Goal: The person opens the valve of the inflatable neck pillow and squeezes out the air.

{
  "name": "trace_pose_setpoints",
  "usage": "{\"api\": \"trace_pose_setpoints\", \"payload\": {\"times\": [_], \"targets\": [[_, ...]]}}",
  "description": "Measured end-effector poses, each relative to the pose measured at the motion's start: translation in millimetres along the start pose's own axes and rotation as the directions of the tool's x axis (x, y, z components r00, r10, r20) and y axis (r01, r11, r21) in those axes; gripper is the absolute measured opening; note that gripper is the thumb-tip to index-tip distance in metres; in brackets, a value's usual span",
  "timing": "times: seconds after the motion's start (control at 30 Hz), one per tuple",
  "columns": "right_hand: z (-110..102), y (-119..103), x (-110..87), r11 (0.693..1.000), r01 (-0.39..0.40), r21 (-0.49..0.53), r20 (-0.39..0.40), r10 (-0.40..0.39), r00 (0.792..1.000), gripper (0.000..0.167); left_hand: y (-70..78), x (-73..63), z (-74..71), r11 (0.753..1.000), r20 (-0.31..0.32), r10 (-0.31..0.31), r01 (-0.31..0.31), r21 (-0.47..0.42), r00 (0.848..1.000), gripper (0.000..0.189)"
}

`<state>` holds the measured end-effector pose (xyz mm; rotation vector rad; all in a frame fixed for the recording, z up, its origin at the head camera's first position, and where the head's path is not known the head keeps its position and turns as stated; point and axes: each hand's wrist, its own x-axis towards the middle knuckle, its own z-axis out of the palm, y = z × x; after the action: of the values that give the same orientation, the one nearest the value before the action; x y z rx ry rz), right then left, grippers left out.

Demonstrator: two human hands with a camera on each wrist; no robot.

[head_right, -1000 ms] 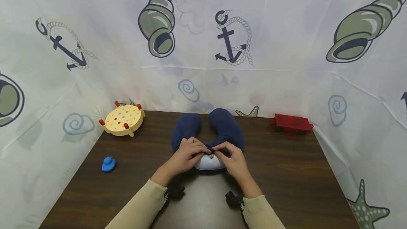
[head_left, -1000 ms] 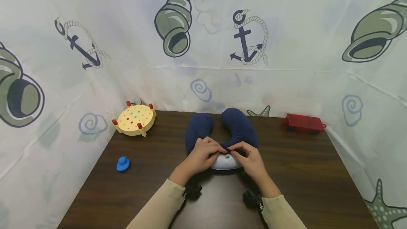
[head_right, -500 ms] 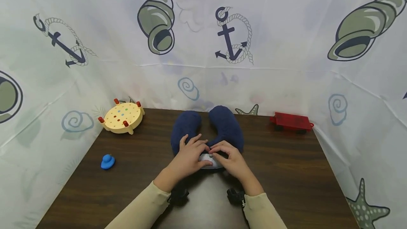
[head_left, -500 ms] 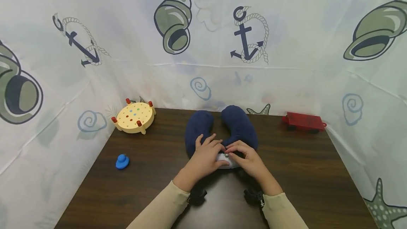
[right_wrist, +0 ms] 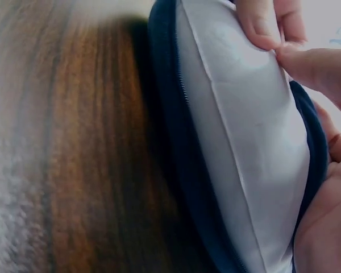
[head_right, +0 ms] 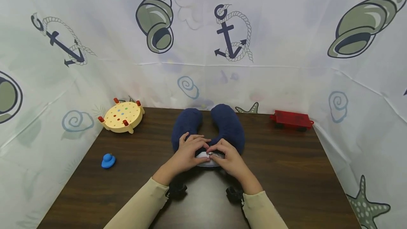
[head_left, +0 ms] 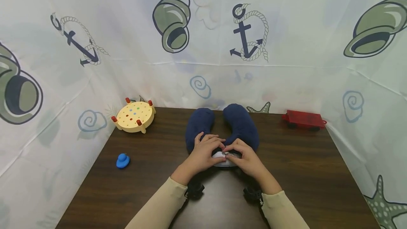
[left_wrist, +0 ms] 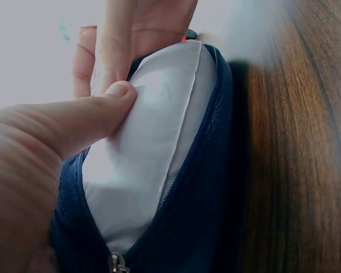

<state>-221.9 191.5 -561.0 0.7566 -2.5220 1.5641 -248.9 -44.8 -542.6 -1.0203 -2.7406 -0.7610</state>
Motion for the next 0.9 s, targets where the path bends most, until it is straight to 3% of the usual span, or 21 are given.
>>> {"api": "trace_pose_setpoints", "payload": {"times": [0.37,0.9], "targets": [[3.1,3.2,-5.0,0.999,0.036,0.014,-0.064,-0.035,0.997,0.017,1.0,-1.3,5.6,1.0,-0.003,-0.002,0.002,-0.01,1.0,0.025],[2.4,3.4,0.5,0.992,0.05,0.118,-0.103,-0.038,0.994,0.014,1.3,1.6,-0.7,0.999,-0.041,0.007,-0.008,-0.033,0.999,0.022]]}}
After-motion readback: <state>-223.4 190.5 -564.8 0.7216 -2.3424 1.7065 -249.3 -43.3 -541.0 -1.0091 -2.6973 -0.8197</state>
